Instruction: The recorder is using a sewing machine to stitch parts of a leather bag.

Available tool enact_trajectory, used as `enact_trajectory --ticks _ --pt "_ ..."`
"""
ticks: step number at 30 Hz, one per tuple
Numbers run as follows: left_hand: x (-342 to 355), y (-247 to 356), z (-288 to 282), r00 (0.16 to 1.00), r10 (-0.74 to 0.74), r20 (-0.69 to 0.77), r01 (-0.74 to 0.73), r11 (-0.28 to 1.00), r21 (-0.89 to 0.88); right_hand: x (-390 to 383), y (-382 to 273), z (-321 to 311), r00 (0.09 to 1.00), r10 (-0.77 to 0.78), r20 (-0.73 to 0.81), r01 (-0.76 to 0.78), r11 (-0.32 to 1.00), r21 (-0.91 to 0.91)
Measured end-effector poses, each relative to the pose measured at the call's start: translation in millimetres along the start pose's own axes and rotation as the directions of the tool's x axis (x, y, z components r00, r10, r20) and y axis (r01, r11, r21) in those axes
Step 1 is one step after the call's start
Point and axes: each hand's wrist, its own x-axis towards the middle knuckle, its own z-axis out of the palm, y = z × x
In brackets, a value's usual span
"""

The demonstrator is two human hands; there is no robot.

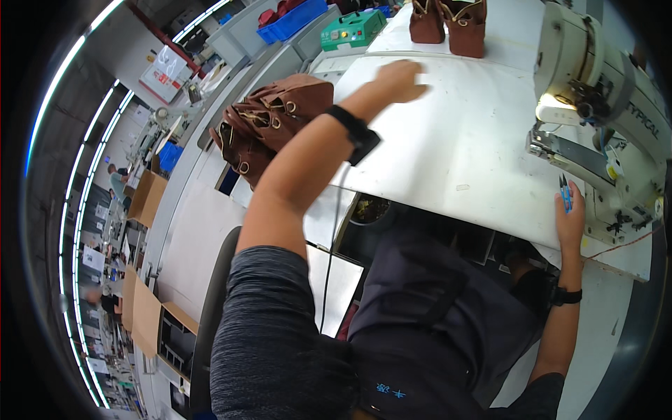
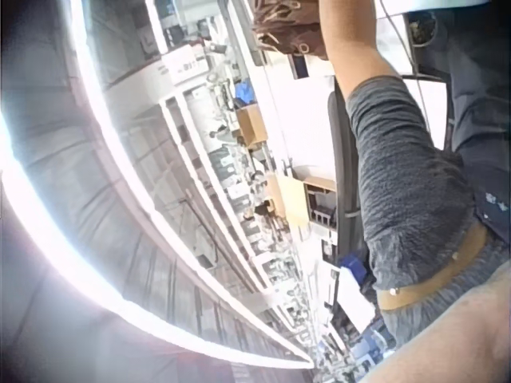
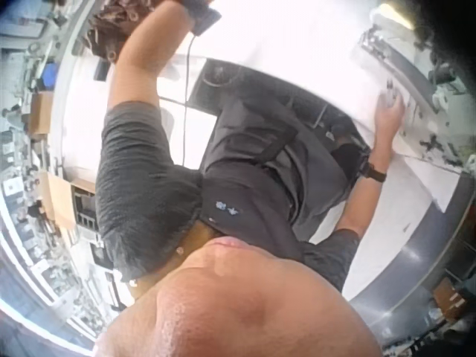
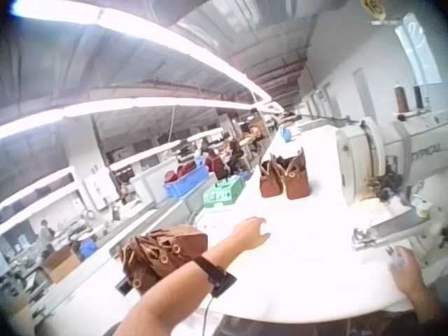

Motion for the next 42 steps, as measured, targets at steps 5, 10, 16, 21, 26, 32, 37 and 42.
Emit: enact_trajectory --ticks 5,10,16,21,26,32,37,42 --pt "-62 -183 -62 0.875 -0.482 0.049 0.43 0.819 0.381 -24 3 -12 0.992 -0.123 0.011 0.123 0.992 -0.006" --pt "-148 -299 -96 0.697 -0.717 0.013 0.663 0.652 0.369 -26 -2 -8 0.992 -0.124 -0.003 0.124 0.989 0.075" --pt "-156 -329 -79 0.805 -0.572 0.157 0.463 0.772 0.435 -28 -5 -8 0.991 -0.134 0.005 0.133 0.987 0.091" --pt "-144 -316 -67 0.671 -0.74 0.051 0.587 0.572 0.574 -30 -15 -8 0.988 -0.153 0.009 0.153 0.988 0.001" --pt "-105 -300 -79 0.694 -0.713 0.102 0.551 0.617 0.561 -28 -24 -12 0.974 -0.225 0.018 0.225 0.973 -0.045" --pt "-7 -220 -74 0.958 -0.287 0.004 0.269 0.901 0.342 -29 -27 -10 0.975 -0.221 -0.001 0.22 0.974 -0.052" --pt "17 -93 -62 0.989 -0.103 -0.109 0.128 0.958 0.255 -28 -24 -10 0.962 -0.265 -0.061 0.259 0.961 -0.093" --pt "-19 18 -43 0.989 0.051 -0.142 -0.036 0.994 0.105 -28 -21 -9 0.951 -0.291 -0.101 0.278 0.953 -0.123"
